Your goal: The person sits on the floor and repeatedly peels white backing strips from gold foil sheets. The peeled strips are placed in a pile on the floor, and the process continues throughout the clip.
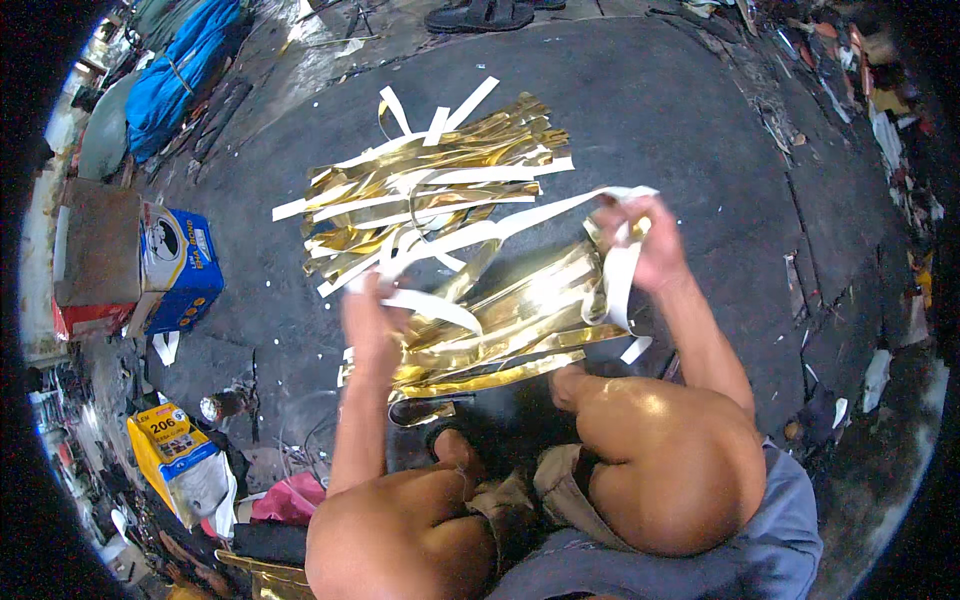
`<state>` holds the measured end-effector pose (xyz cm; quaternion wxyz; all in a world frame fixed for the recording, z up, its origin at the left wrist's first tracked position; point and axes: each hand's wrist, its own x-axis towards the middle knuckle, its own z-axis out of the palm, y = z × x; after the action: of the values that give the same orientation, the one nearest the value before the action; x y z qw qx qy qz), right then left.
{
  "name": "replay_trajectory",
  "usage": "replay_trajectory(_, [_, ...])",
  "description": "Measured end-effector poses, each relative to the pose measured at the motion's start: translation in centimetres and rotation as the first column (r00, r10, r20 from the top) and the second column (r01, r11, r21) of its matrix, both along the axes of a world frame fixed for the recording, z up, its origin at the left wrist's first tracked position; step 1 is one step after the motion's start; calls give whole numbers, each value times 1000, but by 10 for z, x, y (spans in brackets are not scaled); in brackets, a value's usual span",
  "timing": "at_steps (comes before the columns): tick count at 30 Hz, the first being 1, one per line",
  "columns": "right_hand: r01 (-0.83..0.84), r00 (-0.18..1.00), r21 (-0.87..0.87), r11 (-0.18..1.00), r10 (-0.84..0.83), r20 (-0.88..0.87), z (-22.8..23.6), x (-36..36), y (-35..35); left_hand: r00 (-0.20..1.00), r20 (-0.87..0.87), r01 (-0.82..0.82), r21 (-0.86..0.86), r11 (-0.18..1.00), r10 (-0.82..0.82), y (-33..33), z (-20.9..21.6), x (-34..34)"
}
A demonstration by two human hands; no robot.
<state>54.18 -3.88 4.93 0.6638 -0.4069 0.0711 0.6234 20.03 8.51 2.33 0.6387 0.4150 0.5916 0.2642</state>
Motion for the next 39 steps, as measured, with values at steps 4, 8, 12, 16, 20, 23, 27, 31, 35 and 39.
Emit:
replay_trajectory(4, [463,855,68,884,-465,229,-82,139,-43,710,429,-527,-201,826,558,76,-28,-118])
replay_trajectory(8, [802,584,87,592,-806,96,-125,247,-104,695,248,-719,272,640,675,119,-69,-320])
replay_trajectory(12, [581,413,-3,814,-291,863,-94,269,-145,508,303,-859,239,452,806,131,-54,-257])
replay_trajectory(16, [-122,-269,-506,854,462,845,-42,63,-30,794,-135,-405,609,682,592,105,-27,-159])
replay_trajectory(20, [-312,-621,-793,523,520,587,-76,31,-29,943,-329,188,640,745,44,15,-27,5])
replay_trajectory(23, [-330,-688,-770,546,420,592,-89,26,-26,915,-176,403,462,790,-364,-34,-11,35])
replay_trajectory(27, [-394,-645,-717,574,383,661,-85,42,-35,794,-166,587,458,667,-585,-64,-17,52])
replay_trajectory(31, [-490,-255,-624,608,585,770,-22,4,-16,709,-149,664,467,583,-689,-76,-6,65])
replay_trajectory(35, [-757,-160,-336,560,340,927,-2,-49,-20,683,-76,703,341,625,-726,-70,31,87])
replay_trajectory(39, [-743,230,-145,653,452,862,5,-75,-19,694,-81,682,392,617,-716,-67,48,82])
